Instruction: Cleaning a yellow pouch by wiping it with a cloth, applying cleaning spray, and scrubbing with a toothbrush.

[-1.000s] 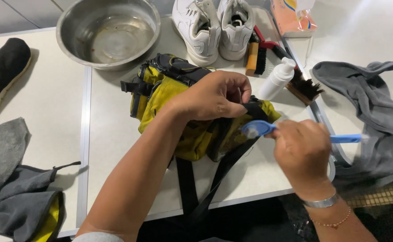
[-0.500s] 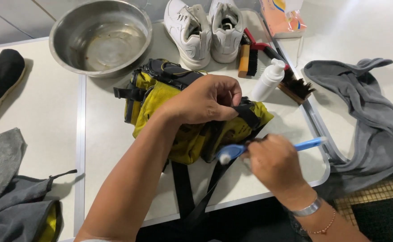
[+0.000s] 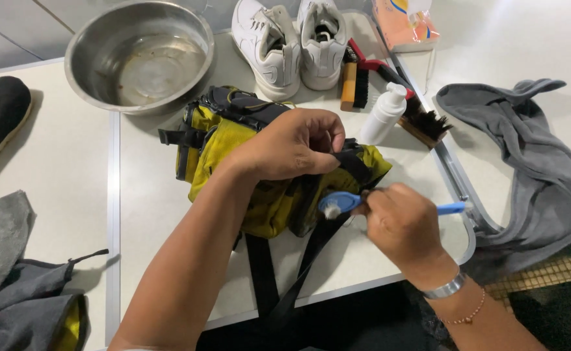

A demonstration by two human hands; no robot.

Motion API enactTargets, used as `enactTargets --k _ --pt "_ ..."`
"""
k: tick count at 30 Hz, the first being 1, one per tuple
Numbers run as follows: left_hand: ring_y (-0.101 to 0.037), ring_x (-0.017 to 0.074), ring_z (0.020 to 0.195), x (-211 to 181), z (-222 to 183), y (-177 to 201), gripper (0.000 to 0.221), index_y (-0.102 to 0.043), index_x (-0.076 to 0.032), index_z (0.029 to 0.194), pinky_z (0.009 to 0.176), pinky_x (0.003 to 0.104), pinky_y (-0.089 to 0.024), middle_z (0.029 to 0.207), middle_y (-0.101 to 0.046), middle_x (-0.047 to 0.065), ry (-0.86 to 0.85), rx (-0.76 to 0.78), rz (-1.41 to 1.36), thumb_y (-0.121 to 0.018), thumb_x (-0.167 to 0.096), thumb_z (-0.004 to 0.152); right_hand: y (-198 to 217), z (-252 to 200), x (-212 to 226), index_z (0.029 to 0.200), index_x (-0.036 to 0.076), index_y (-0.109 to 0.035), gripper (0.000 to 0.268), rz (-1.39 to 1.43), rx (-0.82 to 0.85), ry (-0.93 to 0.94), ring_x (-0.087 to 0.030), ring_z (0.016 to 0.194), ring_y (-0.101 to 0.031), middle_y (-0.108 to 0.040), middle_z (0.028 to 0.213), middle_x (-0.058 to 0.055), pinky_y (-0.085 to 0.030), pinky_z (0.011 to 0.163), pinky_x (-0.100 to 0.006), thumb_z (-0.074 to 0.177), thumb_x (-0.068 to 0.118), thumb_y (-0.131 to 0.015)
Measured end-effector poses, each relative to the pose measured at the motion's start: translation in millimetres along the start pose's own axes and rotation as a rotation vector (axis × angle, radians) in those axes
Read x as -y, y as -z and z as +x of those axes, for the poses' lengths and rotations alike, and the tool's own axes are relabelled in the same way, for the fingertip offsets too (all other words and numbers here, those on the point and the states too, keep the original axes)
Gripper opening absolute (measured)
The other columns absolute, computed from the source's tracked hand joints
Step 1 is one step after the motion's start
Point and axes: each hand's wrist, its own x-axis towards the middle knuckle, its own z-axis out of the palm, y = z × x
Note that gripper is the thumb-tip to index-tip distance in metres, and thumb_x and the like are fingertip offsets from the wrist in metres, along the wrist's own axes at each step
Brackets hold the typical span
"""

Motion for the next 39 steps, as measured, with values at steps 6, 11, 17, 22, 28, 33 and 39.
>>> enactTargets --k 6,11,17,22,28,33,39 --pt "-0.061 0.0157 0.062 -2 -5 -2 0.014 -0.070 -0.009 0.089 0.057 0.029 -0.050 0.066 -0.068 0.007 -0.008 0.002 -0.007 -0.072 -0.006 0.075 15 1 -12 0.079 0.007 -0.064 0.024 -0.026 0.017 -0.011 -0.028 0.055 -0.054 -0.046 0.061 -0.005 -0.048 0.053 -0.034 0.100 0.013 -0.075" --pt "-0.060 0.0158 0.062 0 -2 2 0.015 -0.071 -0.008 0.090 0.057 0.029 -0.051 0.066 -0.067 0.008 0.000 -0.007 0.010 -0.072 -0.005 0.075 10 -3 12 0.061 0.012 -0.058 0.030 0.011 0.118 0.073 -0.019 0.048 -0.050 -0.042 0.050 0.000 -0.044 0.046 -0.027 0.088 0.003 -0.068" --pt "-0.060 0.0152 0.061 0 0 0 0.015 -0.071 -0.009 0.090 0.057 0.028 -0.051 0.065 -0.067 0.007 -0.031 -0.009 0.004 -0.072 -0.004 0.076 9 -9 -14 0.067 0.015 -0.056 0.035 -0.121 0.090 0.036 -0.021 0.049 -0.050 -0.043 0.055 0.003 -0.043 0.047 -0.029 0.098 0.015 -0.072" --pt "-0.059 0.0156 0.062 -3 -1 2 0.015 -0.071 -0.009 0.089 0.057 0.029 -0.050 0.065 -0.067 0.007 -0.016 0.004 0.013 -0.071 -0.005 0.075 12 -1 -10 0.067 0.012 -0.060 0.030 -0.014 0.079 0.034 -0.021 0.048 -0.050 -0.043 0.053 0.002 -0.042 0.046 -0.029 0.096 0.008 -0.067" --pt "-0.059 0.0158 0.061 -2 1 0 0.015 -0.071 -0.009 0.090 0.056 0.029 -0.050 0.065 -0.067 0.008 -0.044 0.003 0.025 -0.071 -0.004 0.075 -2 -8 20 0.065 0.017 -0.055 0.032 0.035 0.075 0.102 -0.021 0.049 -0.050 -0.040 0.055 0.004 -0.044 0.047 -0.031 0.095 0.012 -0.066" --pt "-0.060 0.0163 0.063 -3 -4 0 0.014 -0.071 -0.008 0.090 0.057 0.029 -0.050 0.066 -0.068 0.008 -0.011 -0.001 0.015 -0.071 -0.004 0.076 -3 5 5 0.058 0.014 -0.047 0.041 0.001 0.012 0.199 -0.024 0.048 -0.042 -0.035 0.053 -0.001 -0.039 0.046 -0.033 0.096 0.002 -0.056" --pt "-0.062 0.0166 0.062 -8 -1 1 0.014 -0.071 -0.009 0.089 0.056 0.029 -0.051 0.066 -0.068 0.008 -0.008 -0.005 0.022 -0.073 -0.004 0.075 -23 -16 11 0.069 0.013 -0.064 0.023 0.247 0.043 0.280 -0.023 0.053 -0.053 -0.048 0.059 0.001 -0.045 0.048 -0.035 0.092 0.010 -0.061"
